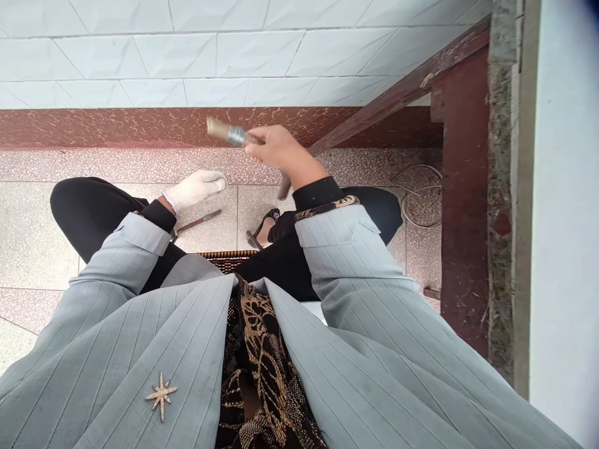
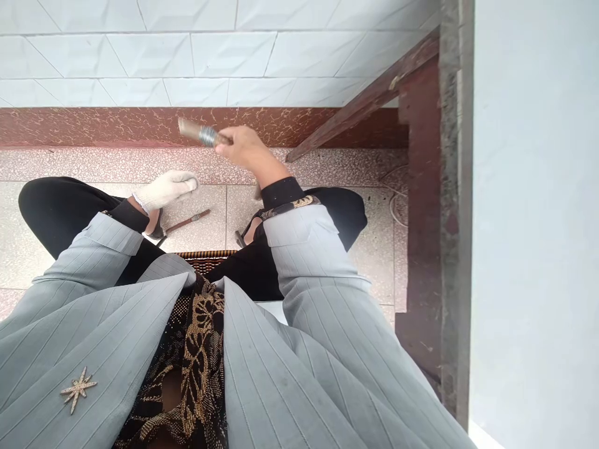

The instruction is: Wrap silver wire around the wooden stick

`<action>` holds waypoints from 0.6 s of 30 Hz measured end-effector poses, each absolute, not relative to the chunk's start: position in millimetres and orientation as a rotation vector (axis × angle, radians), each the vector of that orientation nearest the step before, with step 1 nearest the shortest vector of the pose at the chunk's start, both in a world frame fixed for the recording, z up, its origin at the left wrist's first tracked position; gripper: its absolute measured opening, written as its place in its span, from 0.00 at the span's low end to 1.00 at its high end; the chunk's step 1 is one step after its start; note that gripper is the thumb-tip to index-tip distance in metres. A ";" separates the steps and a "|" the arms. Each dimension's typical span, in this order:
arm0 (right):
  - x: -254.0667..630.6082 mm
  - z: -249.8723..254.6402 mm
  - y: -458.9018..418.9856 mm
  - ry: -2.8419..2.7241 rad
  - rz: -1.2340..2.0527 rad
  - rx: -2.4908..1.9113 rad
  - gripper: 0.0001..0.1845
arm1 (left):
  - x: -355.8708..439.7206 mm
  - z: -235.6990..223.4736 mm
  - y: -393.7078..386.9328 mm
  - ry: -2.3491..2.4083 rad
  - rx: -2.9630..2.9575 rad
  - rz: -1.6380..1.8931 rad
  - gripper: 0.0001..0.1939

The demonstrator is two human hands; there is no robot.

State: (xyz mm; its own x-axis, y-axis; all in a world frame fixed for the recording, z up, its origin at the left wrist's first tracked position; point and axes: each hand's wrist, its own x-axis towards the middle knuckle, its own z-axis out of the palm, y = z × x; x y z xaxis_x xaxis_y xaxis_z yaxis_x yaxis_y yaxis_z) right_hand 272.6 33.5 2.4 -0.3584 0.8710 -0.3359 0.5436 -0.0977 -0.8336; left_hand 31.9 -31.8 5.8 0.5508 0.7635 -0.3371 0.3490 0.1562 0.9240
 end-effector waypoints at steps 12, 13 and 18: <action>270.4 18.0 25.7 -2.421 2.092 -1.137 0.15 | 17.3 4.2 -18.1 1.161 1.365 0.506 0.12; 271.4 23.3 24.0 -2.352 2.104 -1.129 0.15 | 17.2 2.1 -17.3 1.157 1.349 0.526 0.12; 277.4 35.8 18.1 -1.902 1.942 -0.981 0.17 | 20.7 -7.8 -19.7 1.058 1.304 0.673 0.13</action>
State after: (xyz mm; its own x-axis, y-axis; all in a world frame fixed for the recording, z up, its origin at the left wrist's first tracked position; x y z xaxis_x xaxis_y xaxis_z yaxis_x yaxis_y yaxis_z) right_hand 277.4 18.1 35.8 -0.7416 0.6071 -0.2855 0.2729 -0.1158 -0.9551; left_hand 20.7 -19.7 -7.8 0.4061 0.8825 -0.2373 0.1600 0.1870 0.9692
